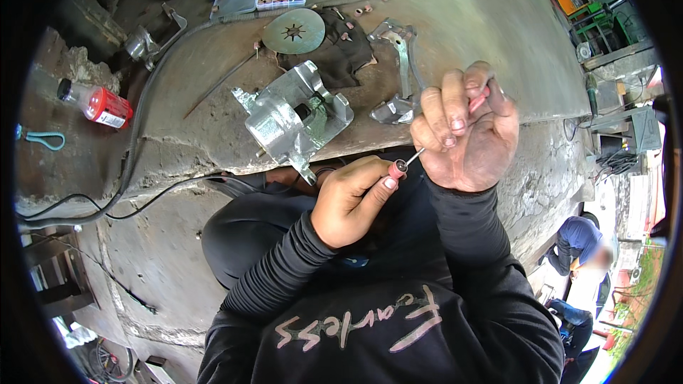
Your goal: The person selects a grinding bit from a kit, attaches it to a rotary tool, and uses the tool to grind a metal part. The person holds the part with one hand and operates the tool with the other, rotating the part to access different surfaces.
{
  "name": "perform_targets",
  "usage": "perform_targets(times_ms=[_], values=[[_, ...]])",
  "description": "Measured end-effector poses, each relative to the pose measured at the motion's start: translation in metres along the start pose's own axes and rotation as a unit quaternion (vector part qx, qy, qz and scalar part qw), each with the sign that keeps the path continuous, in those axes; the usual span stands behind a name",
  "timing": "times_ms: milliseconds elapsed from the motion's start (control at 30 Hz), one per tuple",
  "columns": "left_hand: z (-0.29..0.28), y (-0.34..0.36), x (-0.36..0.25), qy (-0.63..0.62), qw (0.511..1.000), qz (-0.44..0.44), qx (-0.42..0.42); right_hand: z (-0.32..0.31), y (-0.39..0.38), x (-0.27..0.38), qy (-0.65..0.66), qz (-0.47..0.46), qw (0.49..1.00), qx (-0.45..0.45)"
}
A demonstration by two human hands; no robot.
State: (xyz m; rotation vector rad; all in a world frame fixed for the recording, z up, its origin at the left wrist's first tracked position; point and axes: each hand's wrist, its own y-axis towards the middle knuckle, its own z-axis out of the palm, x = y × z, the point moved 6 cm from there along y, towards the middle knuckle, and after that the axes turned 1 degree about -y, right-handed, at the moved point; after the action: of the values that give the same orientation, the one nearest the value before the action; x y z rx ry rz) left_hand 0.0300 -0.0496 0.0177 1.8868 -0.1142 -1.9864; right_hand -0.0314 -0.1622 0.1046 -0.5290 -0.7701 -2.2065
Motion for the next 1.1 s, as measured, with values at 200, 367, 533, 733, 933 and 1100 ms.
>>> perform_targets(times_ms=[200, 367, 533, 733, 933, 1100], values=[[-0.001, 0.0, 0.003, -0.016, 1.0, 0.002, -0.005, -0.003, 0.001, -0.003, 0.0, 0.008, 0.999, 0.043], [-0.001, 0.003, 0.005, -0.025, 1.0, 0.001, -0.009, -0.008, 0.005, -0.002, 0.003, 0.004, 0.999, 0.049], [-0.002, 0.003, 0.006, -0.03, 0.999, -0.008, -0.011, -0.009, 0.005, -0.004, 0.006, 0.007, 0.999, 0.04], [-0.001, 0.002, 0.007, -0.036, 0.999, -0.017, -0.013, -0.01, 0.006, -0.006, -0.006, 0.004, 0.999, 0.038], [-0.001, 0.002, 0.009, -0.05, 0.998, -0.017, -0.021, -0.01, 0.003, -0.008, -0.063, -0.051, 0.996, -0.026], [-0.001, 0.001, 0.012, -0.04, 0.999, -0.026, -0.018, -0.012, -0.001, -0.009, -0.129, -0.108, 0.985, -0.042]])
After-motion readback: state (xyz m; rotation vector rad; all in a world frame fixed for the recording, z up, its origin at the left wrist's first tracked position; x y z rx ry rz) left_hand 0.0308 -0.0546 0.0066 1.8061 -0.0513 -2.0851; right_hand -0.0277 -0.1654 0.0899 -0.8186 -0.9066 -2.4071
